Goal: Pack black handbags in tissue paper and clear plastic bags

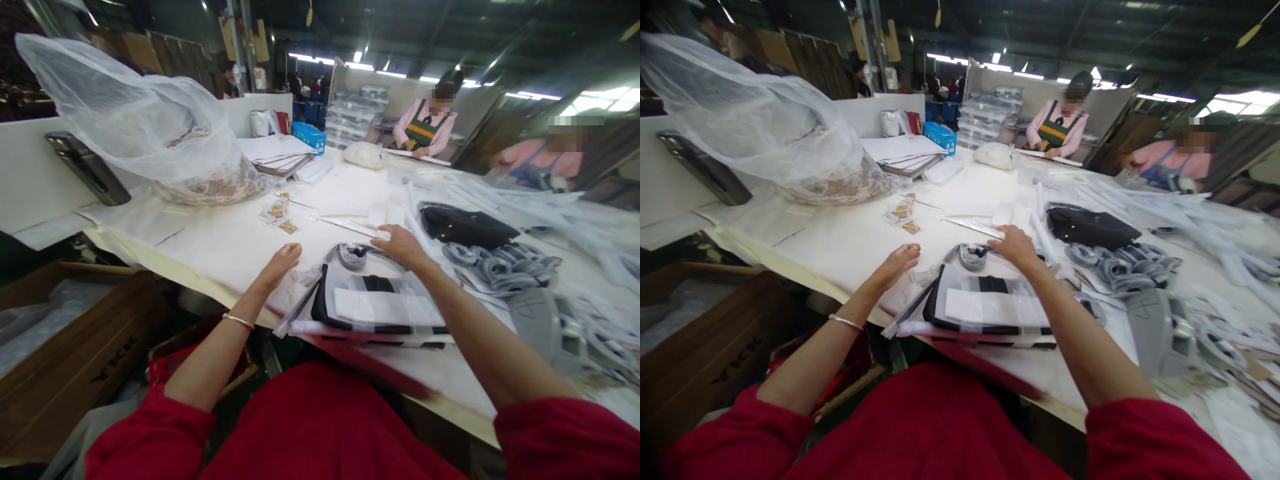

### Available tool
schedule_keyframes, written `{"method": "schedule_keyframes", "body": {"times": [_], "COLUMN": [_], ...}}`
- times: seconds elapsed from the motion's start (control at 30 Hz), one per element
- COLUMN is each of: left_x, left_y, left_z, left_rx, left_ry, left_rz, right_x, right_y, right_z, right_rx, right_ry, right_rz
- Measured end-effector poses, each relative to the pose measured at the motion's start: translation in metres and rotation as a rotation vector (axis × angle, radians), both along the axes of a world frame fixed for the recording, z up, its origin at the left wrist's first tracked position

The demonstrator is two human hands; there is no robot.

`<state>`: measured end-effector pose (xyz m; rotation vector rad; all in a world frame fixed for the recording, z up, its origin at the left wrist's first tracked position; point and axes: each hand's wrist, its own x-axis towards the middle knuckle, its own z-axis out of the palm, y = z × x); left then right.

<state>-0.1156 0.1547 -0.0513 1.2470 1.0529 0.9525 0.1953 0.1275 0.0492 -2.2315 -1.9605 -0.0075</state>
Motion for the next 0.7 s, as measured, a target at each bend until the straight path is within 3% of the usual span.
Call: {"method": "schedule_keyframes", "body": {"times": [0.1,0.17,0.27,0.37,0.5,0.6,0.7], "left_x": [-0.023,-0.033,-0.039,-0.037,-0.024,-0.012,-0.003], "left_y": [-0.017,-0.034,-0.063,-0.087,-0.105,-0.115,-0.126], "left_z": [0.002,0.005,0.005,0.003,0.008,0.015,0.018], "left_rx": [0.044,0.080,0.121,0.119,0.163,0.221,0.387], "left_ry": [0.092,0.151,0.289,0.418,0.450,0.460,0.568], "left_rz": [0.012,0.019,-0.010,-0.069,-0.184,-0.226,-0.175], "right_x": [0.049,0.078,0.108,0.118,0.115,0.113,0.114], "right_y": [-0.050,-0.092,-0.153,-0.197,-0.215,-0.211,-0.210], "right_z": [0.007,0.001,-0.021,-0.045,-0.064,-0.069,-0.073], "right_rx": [0.038,0.050,0.101,0.098,0.094,0.116,0.164], "right_ry": [0.263,0.402,0.539,0.714,1.005,0.979,0.905], "right_rz": [-0.039,-0.111,-0.226,-0.333,-0.417,-0.399,-0.310]}}
